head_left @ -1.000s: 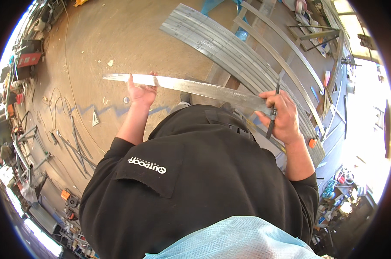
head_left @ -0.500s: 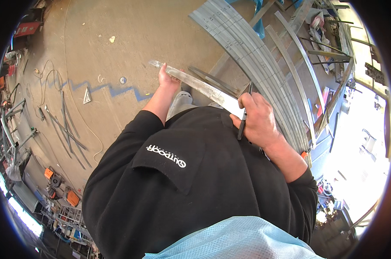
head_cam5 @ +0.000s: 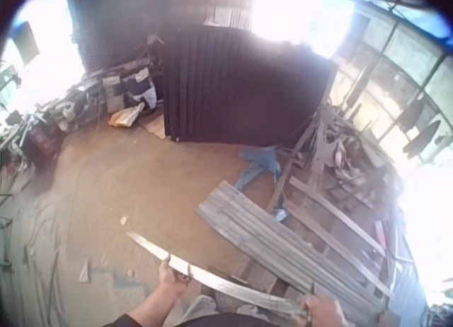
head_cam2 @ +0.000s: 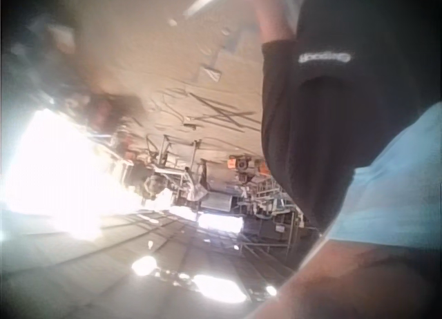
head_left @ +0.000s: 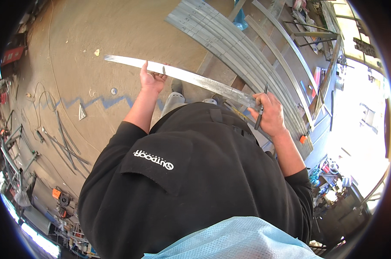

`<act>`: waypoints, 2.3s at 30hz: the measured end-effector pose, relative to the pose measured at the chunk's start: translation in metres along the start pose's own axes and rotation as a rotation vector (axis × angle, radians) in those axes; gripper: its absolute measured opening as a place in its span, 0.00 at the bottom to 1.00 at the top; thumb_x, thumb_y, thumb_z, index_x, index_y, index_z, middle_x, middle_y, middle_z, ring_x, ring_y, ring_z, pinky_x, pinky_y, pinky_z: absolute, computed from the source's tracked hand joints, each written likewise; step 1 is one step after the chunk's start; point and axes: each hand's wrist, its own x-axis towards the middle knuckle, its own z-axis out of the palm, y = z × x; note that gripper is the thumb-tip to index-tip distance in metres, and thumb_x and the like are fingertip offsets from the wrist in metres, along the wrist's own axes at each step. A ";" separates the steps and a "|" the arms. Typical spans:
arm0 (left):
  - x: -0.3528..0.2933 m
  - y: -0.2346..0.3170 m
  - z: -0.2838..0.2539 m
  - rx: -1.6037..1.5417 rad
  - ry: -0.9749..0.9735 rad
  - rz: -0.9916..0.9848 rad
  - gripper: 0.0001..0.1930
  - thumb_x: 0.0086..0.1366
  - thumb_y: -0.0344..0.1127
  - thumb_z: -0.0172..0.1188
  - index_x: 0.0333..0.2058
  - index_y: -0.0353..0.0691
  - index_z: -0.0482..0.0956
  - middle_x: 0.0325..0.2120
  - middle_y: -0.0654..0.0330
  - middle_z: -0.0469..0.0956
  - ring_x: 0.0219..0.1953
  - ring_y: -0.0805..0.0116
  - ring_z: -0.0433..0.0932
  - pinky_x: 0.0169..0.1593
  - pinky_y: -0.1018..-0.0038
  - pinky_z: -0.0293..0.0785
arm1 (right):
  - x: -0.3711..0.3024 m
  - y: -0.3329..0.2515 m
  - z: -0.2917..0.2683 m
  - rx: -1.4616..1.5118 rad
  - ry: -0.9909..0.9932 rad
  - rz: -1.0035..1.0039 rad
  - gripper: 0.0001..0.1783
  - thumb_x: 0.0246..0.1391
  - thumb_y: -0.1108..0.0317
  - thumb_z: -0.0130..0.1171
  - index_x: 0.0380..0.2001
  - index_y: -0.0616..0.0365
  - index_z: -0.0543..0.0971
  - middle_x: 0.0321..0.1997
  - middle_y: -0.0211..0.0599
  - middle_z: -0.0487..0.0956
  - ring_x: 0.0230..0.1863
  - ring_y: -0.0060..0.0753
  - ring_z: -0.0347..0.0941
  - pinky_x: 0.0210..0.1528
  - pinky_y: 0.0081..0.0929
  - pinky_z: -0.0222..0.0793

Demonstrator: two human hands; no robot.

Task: The person measures a long metal sheet with a tape measure and marks it with a pen. They then use a speed square to draw straight lines across the sheet at the marked points.

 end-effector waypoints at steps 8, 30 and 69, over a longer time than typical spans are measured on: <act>-0.020 0.028 0.032 0.103 -0.071 0.059 0.50 0.78 0.67 0.61 0.73 0.24 0.57 0.62 0.35 0.79 0.64 0.35 0.83 0.68 0.48 0.81 | -0.018 0.003 0.015 0.018 0.142 -0.014 0.23 0.48 0.70 0.82 0.43 0.56 0.78 0.44 0.39 0.86 0.45 0.52 0.80 0.47 0.48 0.78; 0.076 -0.113 -0.067 0.130 0.174 -0.307 0.16 0.78 0.53 0.69 0.48 0.47 0.81 0.35 0.62 0.85 0.34 0.60 0.86 0.38 0.64 0.84 | 0.049 -0.066 0.035 0.100 -0.108 0.028 0.25 0.47 0.66 0.83 0.43 0.54 0.77 0.37 0.41 0.79 0.42 0.56 0.78 0.45 0.53 0.76; 0.020 -0.109 0.066 2.399 -0.844 0.556 0.20 0.62 0.42 0.77 0.53 0.51 0.88 0.54 0.57 0.89 0.60 0.50 0.86 0.61 0.53 0.84 | 0.064 -0.013 0.106 0.013 0.006 0.100 0.22 0.56 0.63 0.81 0.48 0.53 0.80 0.40 0.43 0.84 0.49 0.54 0.82 0.52 0.54 0.78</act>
